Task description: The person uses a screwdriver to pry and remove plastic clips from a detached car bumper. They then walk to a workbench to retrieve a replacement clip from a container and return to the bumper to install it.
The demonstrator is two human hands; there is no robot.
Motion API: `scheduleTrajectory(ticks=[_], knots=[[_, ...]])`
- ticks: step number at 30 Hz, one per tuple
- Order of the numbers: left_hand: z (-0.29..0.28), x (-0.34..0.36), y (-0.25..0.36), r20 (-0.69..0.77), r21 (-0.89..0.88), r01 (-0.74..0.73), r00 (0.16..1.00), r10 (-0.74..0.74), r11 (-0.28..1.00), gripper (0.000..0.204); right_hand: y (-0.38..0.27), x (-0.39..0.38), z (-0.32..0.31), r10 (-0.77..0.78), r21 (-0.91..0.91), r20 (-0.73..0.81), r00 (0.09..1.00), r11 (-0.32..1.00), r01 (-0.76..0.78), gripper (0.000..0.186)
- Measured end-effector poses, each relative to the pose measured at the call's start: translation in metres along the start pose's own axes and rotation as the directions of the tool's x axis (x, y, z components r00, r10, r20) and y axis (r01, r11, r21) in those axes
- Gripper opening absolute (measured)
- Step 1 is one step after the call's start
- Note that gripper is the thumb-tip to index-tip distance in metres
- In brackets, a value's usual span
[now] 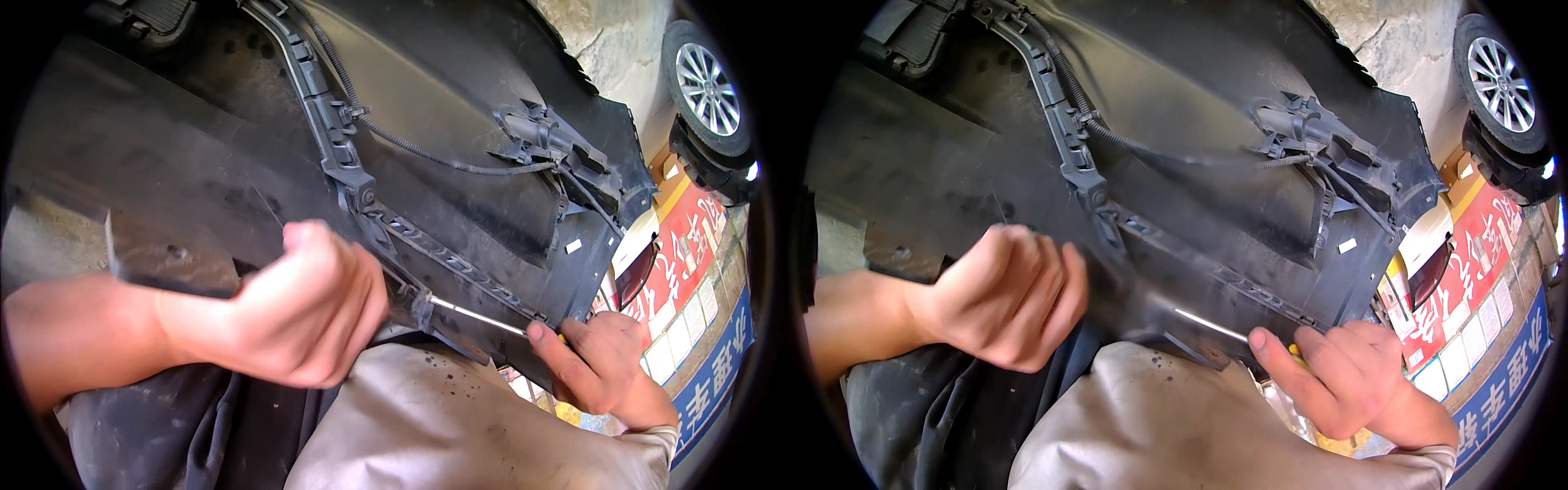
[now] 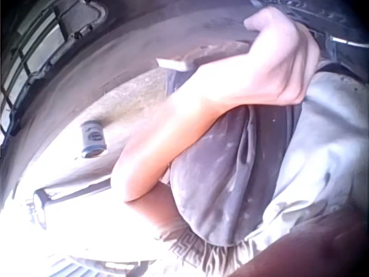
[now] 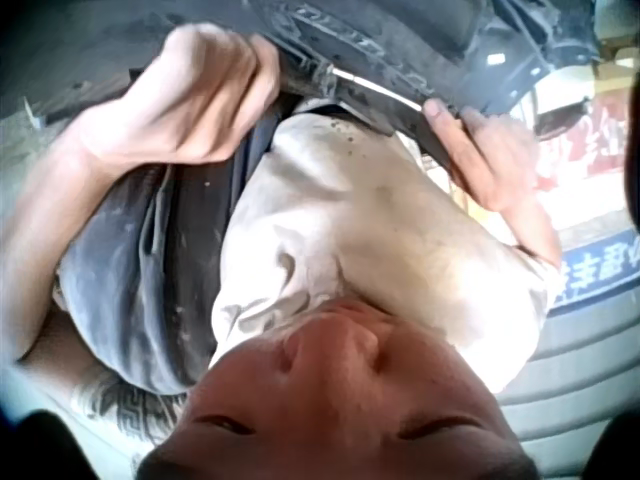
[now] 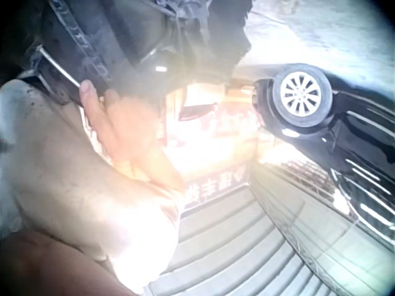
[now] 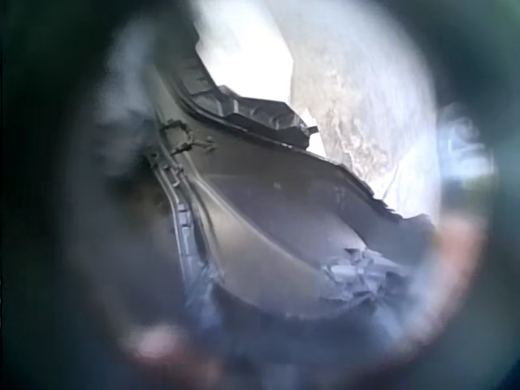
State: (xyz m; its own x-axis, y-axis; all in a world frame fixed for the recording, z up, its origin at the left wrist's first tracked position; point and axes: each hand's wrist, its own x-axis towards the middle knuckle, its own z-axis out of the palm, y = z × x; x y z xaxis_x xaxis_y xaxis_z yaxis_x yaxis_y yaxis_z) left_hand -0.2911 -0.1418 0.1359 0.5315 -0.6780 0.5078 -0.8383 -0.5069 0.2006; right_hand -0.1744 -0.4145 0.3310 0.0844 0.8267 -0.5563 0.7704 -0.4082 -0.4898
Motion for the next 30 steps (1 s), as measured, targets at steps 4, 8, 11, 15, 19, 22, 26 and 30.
scheduleTrajectory(ticks=[4,8,11,15,19,22,26,30], knots=[[-0.004,0.001,0.017,0.152,-0.149,0.124,0.983,-0.101,0.981,0.020,0.000,-0.001,0.005,-0.044,-0.094,-0.014,0.999,0.995,0.042,0.057],[0.005,0.002,0.015,0.017,-0.136,0.069,0.998,-0.067,0.988,0.024,-0.014,-0.009,0.005,-0.009,-0.196,0.034,0.999,0.980,0.016,0.055],[0.012,0.000,0.019,-0.076,-0.113,0.066,0.994,-0.075,0.991,0.024,-0.019,-0.007,0.007,0.008,-0.269,0.072,0.997,0.963,0.012,0.051],[0.018,0.000,0.021,-0.142,-0.131,0.037,0.988,-0.056,0.991,0.023,-0.034,-0.005,0.012,0.158,-0.155,0.055,0.986,0.977,-0.148,0.040],[0.021,-0.004,0.023,-0.130,-0.136,0.018,0.991,-0.036,0.991,0.025,-0.033,0.008,0.018,0.417,0.355,0.039,0.908,0.844,-0.402,0.026],[0.021,-0.007,0.025,-0.106,-0.140,0.023,0.994,-0.038,0.990,0.025,-0.043,0.035,-0.002,0.665,0.599,0.601,0.444,-0.007,-0.801,0.025],[0.016,-0.003,0.026,-0.028,-0.119,0.053,0.998,-0.057,0.991,0.017,-0.037,0.038,-0.012,0.556,0.475,0.819,0.139,-0.522,-0.708,0.029],[0.001,0.007,0.029,0.222,-0.128,0.220,0.957,-0.188,0.967,0.023,-0.032,0.027,-0.010,0.523,0.496,0.829,0.199,-0.522,-0.694,0.032]])
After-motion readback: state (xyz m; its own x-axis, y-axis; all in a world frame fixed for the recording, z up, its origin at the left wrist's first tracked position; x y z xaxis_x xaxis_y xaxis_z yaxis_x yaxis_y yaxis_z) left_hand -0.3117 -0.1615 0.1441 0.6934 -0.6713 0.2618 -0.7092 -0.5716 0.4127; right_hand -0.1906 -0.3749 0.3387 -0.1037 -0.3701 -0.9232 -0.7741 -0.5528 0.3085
